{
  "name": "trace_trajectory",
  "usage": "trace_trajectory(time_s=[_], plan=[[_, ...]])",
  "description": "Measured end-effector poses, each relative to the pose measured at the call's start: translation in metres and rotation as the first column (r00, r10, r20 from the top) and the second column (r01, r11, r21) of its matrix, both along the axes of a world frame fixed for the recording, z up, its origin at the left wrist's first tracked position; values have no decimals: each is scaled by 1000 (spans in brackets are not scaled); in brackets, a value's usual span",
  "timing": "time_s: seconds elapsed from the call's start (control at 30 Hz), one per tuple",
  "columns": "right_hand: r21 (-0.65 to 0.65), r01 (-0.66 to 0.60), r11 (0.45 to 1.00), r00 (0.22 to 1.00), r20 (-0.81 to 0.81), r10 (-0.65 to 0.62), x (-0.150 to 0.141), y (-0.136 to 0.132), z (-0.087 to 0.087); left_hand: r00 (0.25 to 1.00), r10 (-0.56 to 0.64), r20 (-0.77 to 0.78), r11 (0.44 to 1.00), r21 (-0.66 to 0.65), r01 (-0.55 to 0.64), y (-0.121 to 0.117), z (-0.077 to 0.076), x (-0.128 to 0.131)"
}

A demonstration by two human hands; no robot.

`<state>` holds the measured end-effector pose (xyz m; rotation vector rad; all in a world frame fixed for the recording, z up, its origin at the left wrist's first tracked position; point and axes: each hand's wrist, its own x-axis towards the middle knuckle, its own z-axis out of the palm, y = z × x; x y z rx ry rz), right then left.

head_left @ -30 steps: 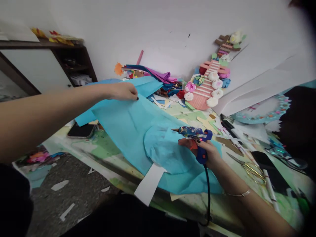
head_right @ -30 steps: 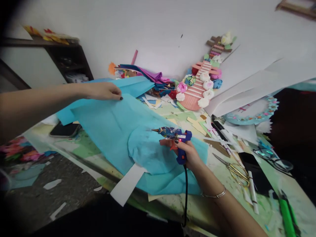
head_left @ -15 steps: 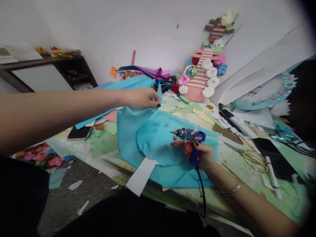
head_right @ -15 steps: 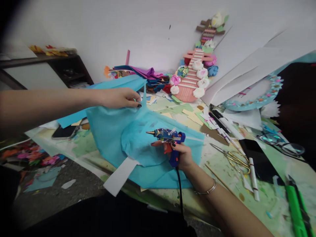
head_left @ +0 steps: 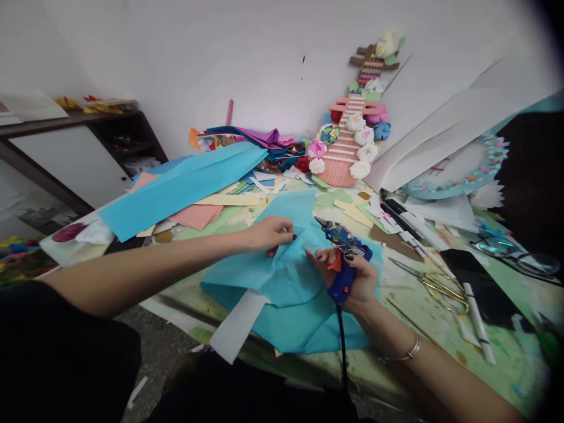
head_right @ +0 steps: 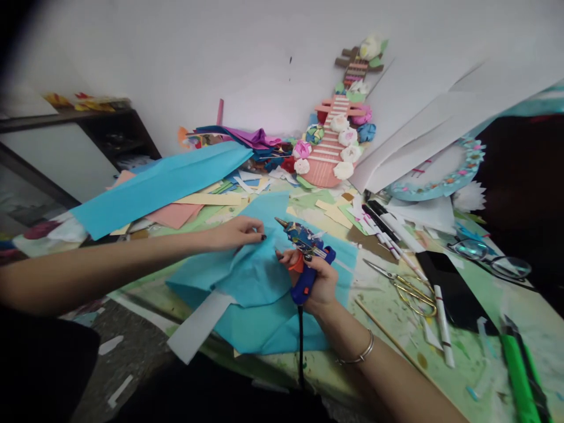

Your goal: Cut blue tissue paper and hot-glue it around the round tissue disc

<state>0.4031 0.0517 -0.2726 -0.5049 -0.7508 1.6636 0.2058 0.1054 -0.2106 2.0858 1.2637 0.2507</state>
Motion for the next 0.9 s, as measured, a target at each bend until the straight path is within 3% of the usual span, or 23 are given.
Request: trace_trajectory(time_s=[0.17, 0.33, 0.63, 0.9], plan=[[34, 24, 999, 1000, -5, -23, 0, 0, 2, 993, -2, -117, 980, 196, 25, -14, -18, 14], [46, 37, 998, 998, 43, -39, -4, 0, 2, 955, -35, -295, 933, 333, 137, -20, -28, 20], [35, 34, 999, 996, 76, -36, -3, 0, 2, 878, -82, -471, 886, 369, 281, -28, -31, 30], [50, 21, 999, 997, 76, -25, -3, 2, 0, 918, -89, -388, 906, 351, 236, -27, -31, 31]])
